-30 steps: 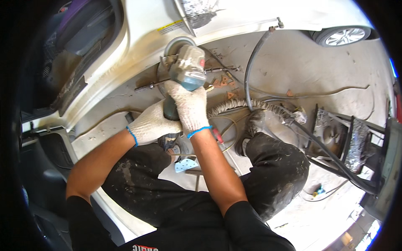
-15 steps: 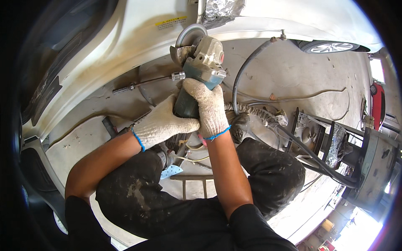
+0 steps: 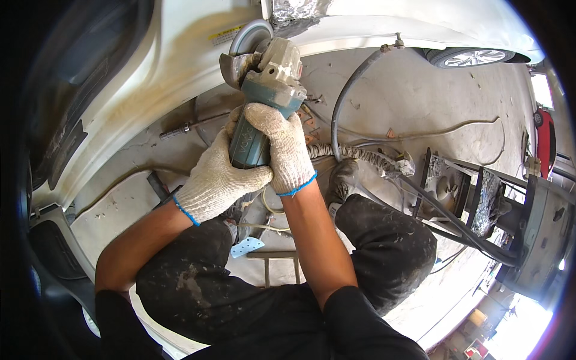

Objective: The person uses a pneumatic hammer to tap a section of a car's inner door frame, then switches to an angle grinder to smooth the same area. Finally, the person uses a sanding block to manually sand the treated surface.

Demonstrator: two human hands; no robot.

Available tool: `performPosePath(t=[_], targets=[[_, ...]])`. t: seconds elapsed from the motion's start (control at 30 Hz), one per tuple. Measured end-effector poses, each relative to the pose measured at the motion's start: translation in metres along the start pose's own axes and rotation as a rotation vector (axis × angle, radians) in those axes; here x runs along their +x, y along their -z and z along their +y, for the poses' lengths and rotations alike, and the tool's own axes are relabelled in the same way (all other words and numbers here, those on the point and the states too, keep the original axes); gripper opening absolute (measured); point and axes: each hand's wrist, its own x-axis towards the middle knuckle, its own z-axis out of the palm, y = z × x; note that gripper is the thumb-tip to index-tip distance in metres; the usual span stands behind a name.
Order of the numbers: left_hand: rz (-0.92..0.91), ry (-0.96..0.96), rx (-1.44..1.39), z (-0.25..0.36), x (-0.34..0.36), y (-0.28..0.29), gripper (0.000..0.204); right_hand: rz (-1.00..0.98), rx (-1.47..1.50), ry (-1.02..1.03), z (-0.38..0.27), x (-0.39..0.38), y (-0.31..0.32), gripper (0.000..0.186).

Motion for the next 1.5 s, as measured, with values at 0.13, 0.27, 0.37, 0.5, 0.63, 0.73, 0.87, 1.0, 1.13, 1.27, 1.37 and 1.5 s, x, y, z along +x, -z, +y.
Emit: performPosePath(t=[0.13,0.27,0.37,0.5,0.63,0.73,0.87,1.0,1.13,1.27,1.37,1.5], targets=[[0.016,-0.037,-0.012,-0.003,-0.002,-0.002,0.097,0.01,0.035,0.006,0.002,-0.001,0.001,0.032],[0.021,-0.022,-0.062,-0.01,-0.003,-0.003,0.098,0.033,-0.014,-0.037,0.003,-0.005,-0.003,0.031],[0.068,-0.074,-0.044,-0.007,-0.004,-0.003,0.085,-0.036,0.03,-0.08,0.002,-0.002,0.002,0.041],[0.051,-0.044,-0.01,-0.002,-0.007,0.001,0.095,0.016,0.094,-0.041,0.003,-0.004,-0.008,0.032],[0.05,-0.012,0.043,0.002,-0.005,0.003,0.092,0.003,0.09,-0.021,0.002,0.0,-0.007,0.033],[0.035,0.004,0.068,0.007,-0.009,0.005,0.087,-0.023,0.09,0.02,0.001,-0.004,-0.01,0.031],[0.051,-0.038,0.047,0.01,-0.011,0.011,0.081,0.003,0.058,0.0,-0.002,-0.002,-0.015,0.029],[0.077,-0.075,0.059,0.01,-0.01,0.013,0.08,-0.076,0.039,-0.032,-0.004,-0.001,-0.013,0.039],[0.057,-0.078,0.022,0.013,-0.011,0.014,0.08,-0.044,0.054,0.032,-0.008,-0.004,-0.026,0.031],[0.015,-0.051,0.001,0.015,-0.014,0.015,0.082,-0.033,0.066,0.048,-0.005,-0.009,-0.02,0.027],[0.029,-0.074,0.04,-0.002,-0.014,0.013,0.088,0.016,0.068,0.014,0.003,-0.01,-0.02,0.029],[0.013,-0.052,0.027,0.0,-0.014,0.013,0.096,0.027,0.061,0.005,0.005,-0.008,-0.017,0.032]])
